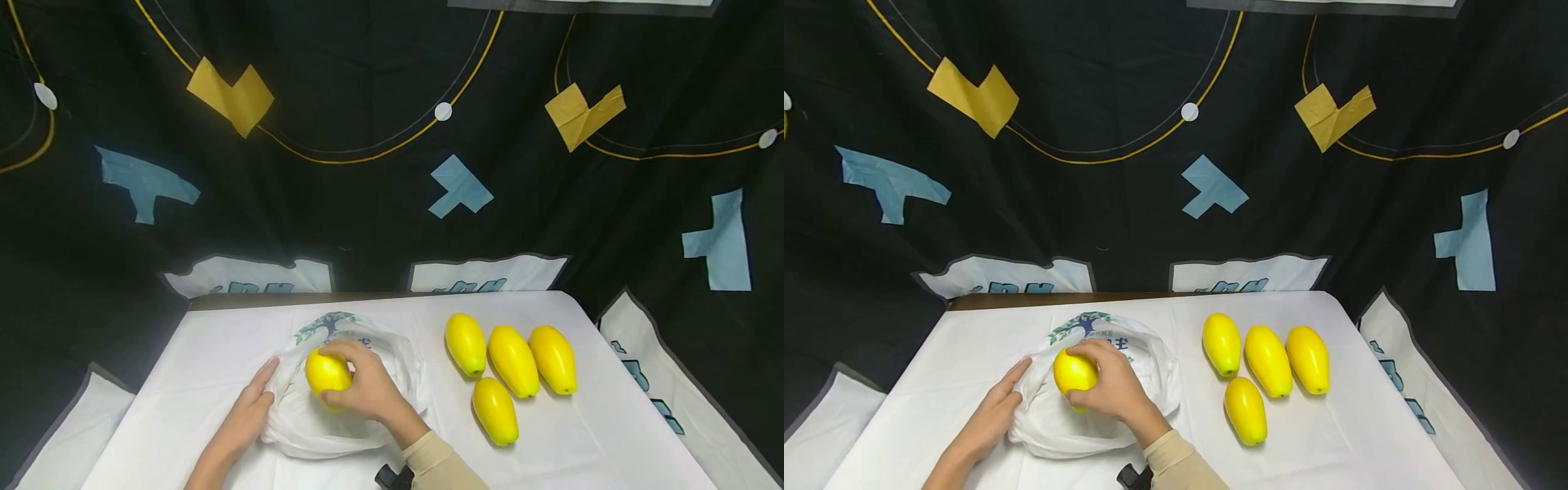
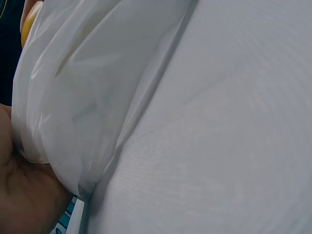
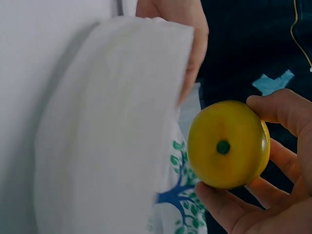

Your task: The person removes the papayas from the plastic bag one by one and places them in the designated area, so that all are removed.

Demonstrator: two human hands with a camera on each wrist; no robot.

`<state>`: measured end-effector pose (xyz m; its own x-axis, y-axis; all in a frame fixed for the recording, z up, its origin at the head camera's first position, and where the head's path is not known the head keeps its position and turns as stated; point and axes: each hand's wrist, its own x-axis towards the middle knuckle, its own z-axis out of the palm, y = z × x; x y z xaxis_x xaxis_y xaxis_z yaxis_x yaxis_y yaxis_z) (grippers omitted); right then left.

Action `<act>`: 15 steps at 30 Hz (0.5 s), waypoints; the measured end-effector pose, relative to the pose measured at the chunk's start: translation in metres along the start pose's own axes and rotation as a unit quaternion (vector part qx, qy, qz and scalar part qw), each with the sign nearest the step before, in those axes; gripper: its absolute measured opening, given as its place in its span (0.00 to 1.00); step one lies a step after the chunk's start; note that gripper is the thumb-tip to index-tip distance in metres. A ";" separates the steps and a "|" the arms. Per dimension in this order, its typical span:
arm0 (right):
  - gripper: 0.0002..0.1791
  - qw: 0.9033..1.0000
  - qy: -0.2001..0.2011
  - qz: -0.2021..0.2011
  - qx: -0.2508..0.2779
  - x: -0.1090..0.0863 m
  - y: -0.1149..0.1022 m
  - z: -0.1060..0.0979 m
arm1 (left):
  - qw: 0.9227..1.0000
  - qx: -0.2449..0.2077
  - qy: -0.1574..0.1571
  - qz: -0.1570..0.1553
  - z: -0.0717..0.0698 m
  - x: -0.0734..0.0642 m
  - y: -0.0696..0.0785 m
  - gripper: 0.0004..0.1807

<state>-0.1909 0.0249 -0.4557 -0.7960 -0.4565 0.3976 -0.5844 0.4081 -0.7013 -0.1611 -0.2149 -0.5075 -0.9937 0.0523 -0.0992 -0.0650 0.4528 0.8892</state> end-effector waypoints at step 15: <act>0.35 0.997 0.018 0.060 0.032 -0.008 -0.006 -0.047 | 1.000 -0.002 0.005 0.003 0.001 0.001 0.001 0.35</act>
<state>-0.1885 0.0633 -0.4265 -0.8657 -0.3776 0.3286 -0.4737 0.4060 -0.7815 -0.1616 -0.2135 -0.5075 -0.9950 0.0459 -0.0887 -0.0587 0.4496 0.8913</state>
